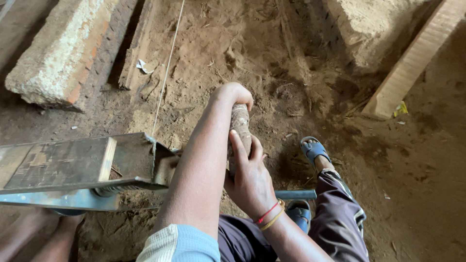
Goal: The person winds a thick rope onto a rotating spindle of a hand-cranked machine. They use one hand to turn the crank while the other hand guides the rope onto the rotating spindle.
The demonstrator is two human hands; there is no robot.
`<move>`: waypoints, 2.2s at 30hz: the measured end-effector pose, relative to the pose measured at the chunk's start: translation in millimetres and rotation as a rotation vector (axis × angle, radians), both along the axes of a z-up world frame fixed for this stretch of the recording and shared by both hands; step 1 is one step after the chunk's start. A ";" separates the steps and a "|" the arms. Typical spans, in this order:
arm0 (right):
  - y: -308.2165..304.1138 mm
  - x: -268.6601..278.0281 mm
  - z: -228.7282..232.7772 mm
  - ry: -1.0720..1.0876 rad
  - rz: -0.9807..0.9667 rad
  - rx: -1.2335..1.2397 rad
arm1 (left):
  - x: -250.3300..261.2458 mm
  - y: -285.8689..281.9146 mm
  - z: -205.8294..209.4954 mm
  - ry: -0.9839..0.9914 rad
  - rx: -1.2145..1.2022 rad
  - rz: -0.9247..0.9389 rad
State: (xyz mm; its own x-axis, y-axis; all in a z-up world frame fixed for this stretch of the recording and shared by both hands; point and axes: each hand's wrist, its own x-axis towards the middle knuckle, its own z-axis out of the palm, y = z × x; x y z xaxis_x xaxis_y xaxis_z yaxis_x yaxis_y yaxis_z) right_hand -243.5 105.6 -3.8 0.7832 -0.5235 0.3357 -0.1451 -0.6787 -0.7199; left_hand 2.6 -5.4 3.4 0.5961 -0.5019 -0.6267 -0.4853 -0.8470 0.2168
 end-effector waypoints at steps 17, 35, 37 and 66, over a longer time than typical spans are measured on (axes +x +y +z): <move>-17.5 14.8 2.6 0.151 0.033 0.039 | -170.0 223.1 -195.6 0.035 -1.129 0.430; -38.2 44.9 -3.3 0.177 0.039 0.033 | -192.9 217.8 -188.1 0.015 -1.119 0.087; -40.5 48.9 -1.8 0.185 0.041 0.025 | -194.9 221.2 -177.4 -0.049 -1.187 0.044; -73.9 95.0 16.5 0.450 0.037 0.078 | -187.3 225.2 -183.4 -0.033 -1.081 0.171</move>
